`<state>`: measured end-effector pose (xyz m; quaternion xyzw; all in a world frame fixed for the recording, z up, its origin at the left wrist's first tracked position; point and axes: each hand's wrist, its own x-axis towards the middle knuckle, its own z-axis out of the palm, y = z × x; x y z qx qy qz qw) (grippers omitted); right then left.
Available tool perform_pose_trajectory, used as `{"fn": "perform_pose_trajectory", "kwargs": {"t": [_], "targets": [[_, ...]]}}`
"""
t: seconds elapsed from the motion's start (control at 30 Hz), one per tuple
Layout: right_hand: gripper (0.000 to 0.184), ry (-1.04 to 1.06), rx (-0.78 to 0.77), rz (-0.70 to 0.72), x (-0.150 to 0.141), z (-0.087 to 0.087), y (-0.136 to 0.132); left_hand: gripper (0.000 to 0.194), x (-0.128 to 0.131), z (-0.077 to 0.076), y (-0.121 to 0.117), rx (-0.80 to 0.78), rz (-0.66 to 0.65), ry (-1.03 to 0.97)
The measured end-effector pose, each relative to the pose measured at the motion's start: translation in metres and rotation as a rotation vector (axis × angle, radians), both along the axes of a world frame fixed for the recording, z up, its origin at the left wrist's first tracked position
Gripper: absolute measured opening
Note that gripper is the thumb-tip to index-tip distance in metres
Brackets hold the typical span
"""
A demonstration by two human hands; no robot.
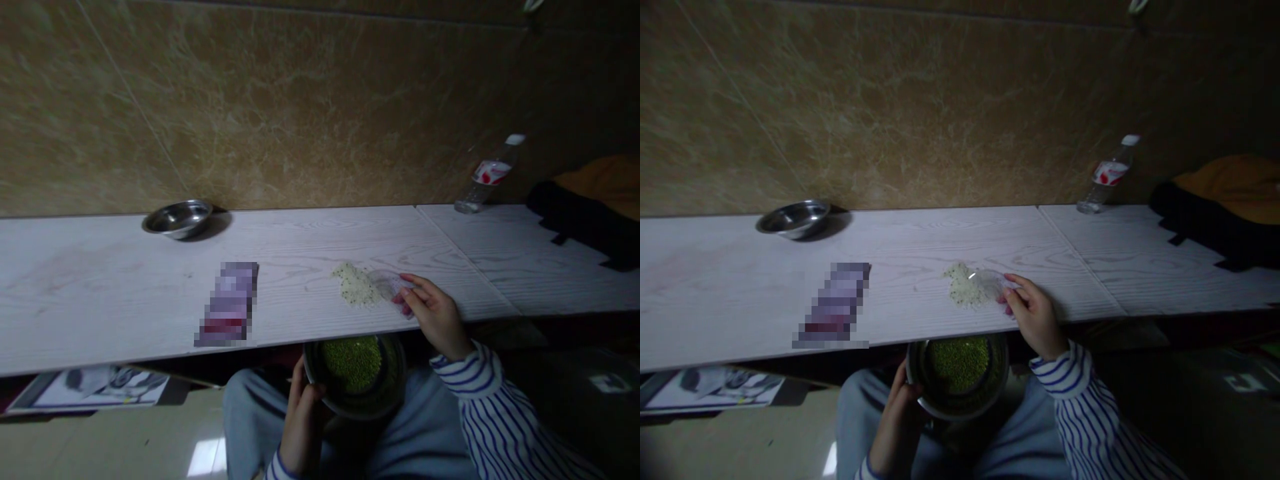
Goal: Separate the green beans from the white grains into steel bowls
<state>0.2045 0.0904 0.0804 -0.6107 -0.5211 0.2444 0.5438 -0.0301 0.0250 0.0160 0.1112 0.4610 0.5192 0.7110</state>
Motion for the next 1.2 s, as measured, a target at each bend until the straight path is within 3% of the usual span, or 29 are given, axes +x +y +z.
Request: {"fn": "perform_pose_trajectory", "kwargs": {"t": [0.23, 0.37, 0.5, 0.73, 1.0, 1.2], "targets": [[0.034, -0.213, -0.117, -0.002, 0.011, 0.006, -0.024, 0.060, -0.003, -0.004, 0.001, 0.004, -0.021, 0.014], [0.029, -0.365, -0.150, 0.099, 0.019, 0.020, -0.031, 0.059, -0.001, -0.009, 0.002, 0.034, -0.035, 0.017], [0.027, -0.486, -0.106, 0.186, 0.021, 0.025, -0.028, 0.061, 0.000, -0.014, 0.003, 0.010, -0.031, 0.012], [0.026, -0.623, 0.008, 0.227, 0.014, 0.011, -0.006, 0.060, 0.002, -0.011, 0.004, -0.019, -0.005, 0.027], [0.026, -0.548, 0.045, 0.150, 0.018, 0.005, 0.017, 0.061, 0.003, -0.008, 0.007, -0.049, -0.004, 0.030], [0.035, -0.375, -0.008, -0.106, 0.032, 0.003, 0.013, 0.056, 0.004, -0.009, 0.008, -0.053, -0.007, 0.073]]}}
